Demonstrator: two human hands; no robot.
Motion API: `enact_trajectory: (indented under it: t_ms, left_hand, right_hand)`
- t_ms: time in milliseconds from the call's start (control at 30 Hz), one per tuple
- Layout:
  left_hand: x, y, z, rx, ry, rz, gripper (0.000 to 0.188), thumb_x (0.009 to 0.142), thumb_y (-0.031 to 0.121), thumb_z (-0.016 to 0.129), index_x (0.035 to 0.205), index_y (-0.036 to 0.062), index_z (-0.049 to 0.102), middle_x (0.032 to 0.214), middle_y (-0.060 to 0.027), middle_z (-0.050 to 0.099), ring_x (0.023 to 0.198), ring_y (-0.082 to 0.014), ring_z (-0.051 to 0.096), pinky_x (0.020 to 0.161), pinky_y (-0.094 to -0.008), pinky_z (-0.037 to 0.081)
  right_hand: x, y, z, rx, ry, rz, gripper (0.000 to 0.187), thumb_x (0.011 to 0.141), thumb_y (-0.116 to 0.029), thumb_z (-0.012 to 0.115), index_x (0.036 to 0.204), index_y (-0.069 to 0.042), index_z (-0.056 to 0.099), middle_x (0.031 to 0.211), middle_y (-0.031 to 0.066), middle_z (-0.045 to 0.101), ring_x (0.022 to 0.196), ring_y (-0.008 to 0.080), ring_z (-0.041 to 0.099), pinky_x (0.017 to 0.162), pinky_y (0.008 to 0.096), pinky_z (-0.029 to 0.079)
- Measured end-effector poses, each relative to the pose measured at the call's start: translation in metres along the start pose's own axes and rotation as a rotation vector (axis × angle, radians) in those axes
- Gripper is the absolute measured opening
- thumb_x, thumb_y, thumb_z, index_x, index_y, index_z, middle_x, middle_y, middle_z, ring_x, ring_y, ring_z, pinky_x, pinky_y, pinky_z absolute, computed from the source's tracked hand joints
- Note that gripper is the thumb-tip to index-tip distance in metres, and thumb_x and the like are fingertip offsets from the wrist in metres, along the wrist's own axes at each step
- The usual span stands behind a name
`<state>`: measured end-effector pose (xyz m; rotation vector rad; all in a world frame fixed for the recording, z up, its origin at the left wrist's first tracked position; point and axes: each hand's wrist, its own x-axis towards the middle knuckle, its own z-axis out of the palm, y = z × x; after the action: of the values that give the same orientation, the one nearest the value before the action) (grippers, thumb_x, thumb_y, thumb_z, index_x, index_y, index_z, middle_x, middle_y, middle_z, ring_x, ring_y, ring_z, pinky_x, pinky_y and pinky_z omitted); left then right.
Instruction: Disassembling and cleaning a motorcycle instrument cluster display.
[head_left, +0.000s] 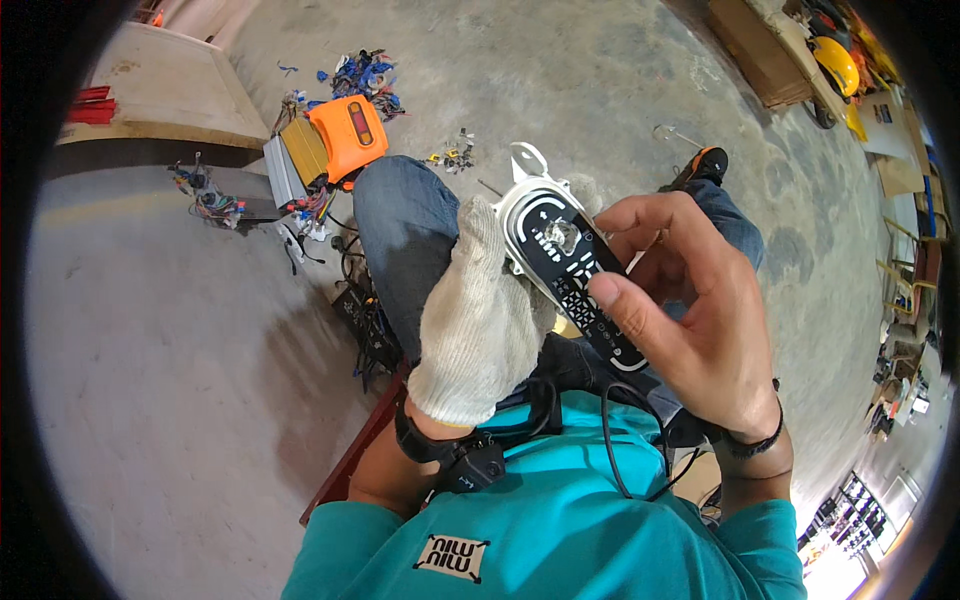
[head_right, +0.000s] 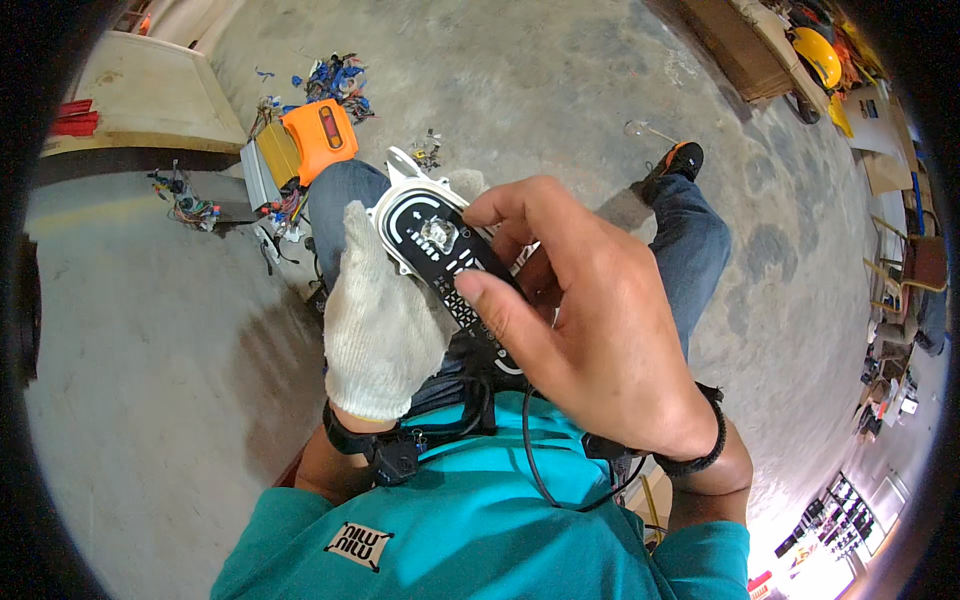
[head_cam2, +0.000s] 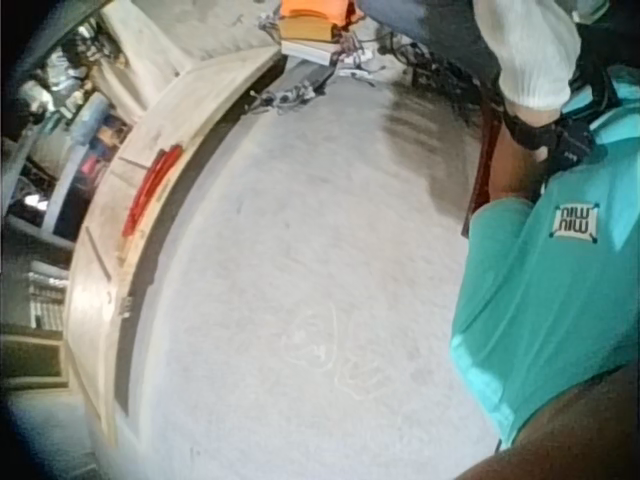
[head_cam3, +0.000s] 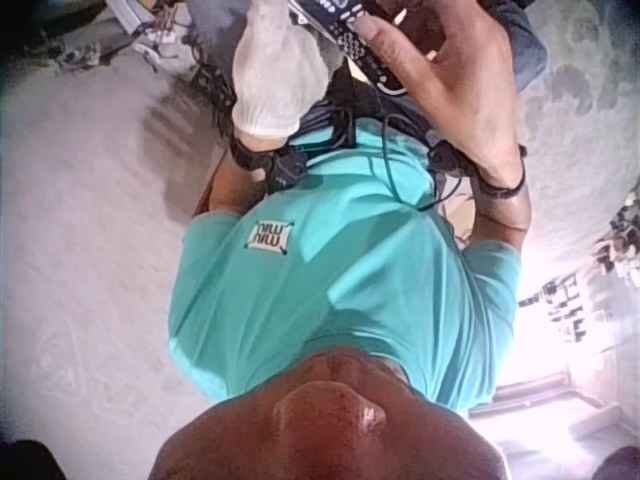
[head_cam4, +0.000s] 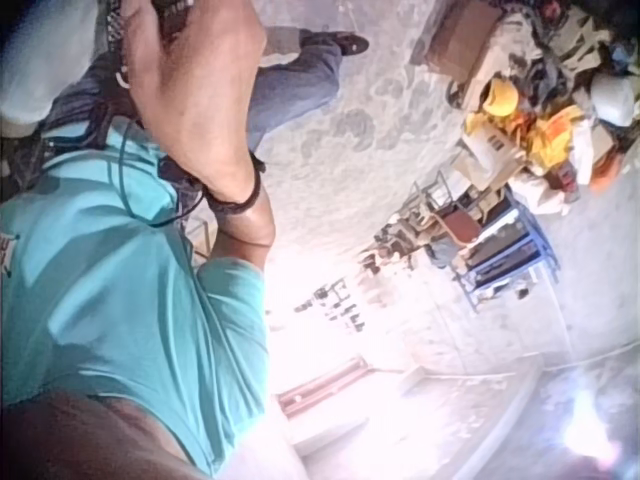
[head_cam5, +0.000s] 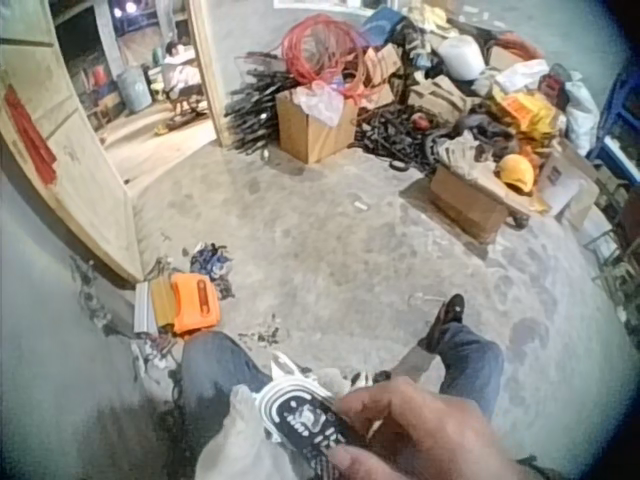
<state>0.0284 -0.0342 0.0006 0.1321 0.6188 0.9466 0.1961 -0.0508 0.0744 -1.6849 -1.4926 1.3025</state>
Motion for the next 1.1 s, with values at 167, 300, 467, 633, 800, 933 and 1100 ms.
enact_trajectory:
  t_ms: [167,300,467,633,800,933,1100]
  left_hand:
    - [-0.001,0.001,0.006,-0.008,-0.092,-0.005,0.059,0.108,0.053,0.041,0.131,0.0011,0.055,0.116,-0.011,0.066,0.106,-0.021,0.067,0.095,-0.0371,0.056]
    - [0.001,-0.002,-0.006,-0.052,-0.026,-0.007,0.069,0.106,0.059,0.039,0.144,0.0016,0.047,0.133,-0.0178,0.06,0.12,-0.0308,0.062,0.103,-0.0451,0.053]
    - [0.003,-0.003,-0.007,0.041,0.02,-0.006,0.067,0.106,0.058,0.039,0.143,0.0027,0.049,0.134,-0.0161,0.061,0.121,-0.0292,0.062,0.103,-0.0434,0.053]
    - [0.005,-0.004,0.0,0.025,0.06,0.062,0.064,0.107,0.056,0.039,0.144,0.0037,0.048,0.135,-0.0152,0.061,0.123,-0.0279,0.061,0.106,-0.0414,0.051]
    - [0.005,-0.004,-0.006,0.0,0.052,0.046,0.065,0.107,0.055,0.04,0.144,0.0026,0.048,0.135,-0.0165,0.06,0.122,-0.029,0.061,0.105,-0.042,0.051]
    - [0.005,-0.005,-0.006,0.032,0.06,0.056,0.065,0.107,0.055,0.041,0.144,0.0019,0.048,0.135,-0.0177,0.06,0.121,-0.0296,0.061,0.103,-0.0422,0.051]
    - [0.004,-0.003,-0.004,0.019,0.055,0.049,0.066,0.107,0.056,0.041,0.144,0.0021,0.048,0.135,-0.0166,0.06,0.121,-0.029,0.061,0.103,-0.0414,0.052]
  right_hand:
    - [-0.002,0.006,0.002,-0.058,0.031,-0.16,0.044,0.083,-0.007,0.082,0.121,-0.002,0.059,0.104,0.0058,0.061,0.084,0.0091,0.061,0.074,0.0247,0.053]
    - [-0.001,0.006,0.005,-0.282,0.046,-0.351,0.058,0.074,-0.01,0.088,0.123,-0.002,0.057,0.12,0.0117,0.054,0.104,0.0212,0.061,0.085,0.0319,0.055]
    - [-0.001,0.006,0.017,-0.236,0.044,-0.274,0.066,0.068,-0.004,0.09,0.123,-0.003,0.054,0.128,0.0157,0.045,0.107,0.032,0.06,0.093,0.0433,0.052]
    - [0.0,0.01,0.023,-0.38,0.093,-0.309,0.059,0.07,0.007,0.08,0.121,-0.004,0.053,0.126,0.0176,0.046,0.105,0.0379,0.06,0.087,0.0429,0.054]
    - [0.002,0.01,0.024,-0.449,0.12,-0.349,0.053,0.072,0.004,0.08,0.12,-0.005,0.056,0.12,0.0164,0.053,0.101,0.0374,0.062,0.082,0.0429,0.054]
    - [0.004,0.012,0.026,-0.523,0.206,-0.369,0.04,0.072,0.001,0.081,0.108,-0.005,0.065,0.11,0.0129,0.061,0.096,0.0344,0.063,0.077,0.0412,0.054]
    - [0.008,0.01,0.025,-0.617,0.245,-0.464,0.033,0.071,-0.001,0.082,0.1,-0.004,0.068,0.109,0.0109,0.063,0.095,0.0315,0.062,0.08,0.0407,0.052]
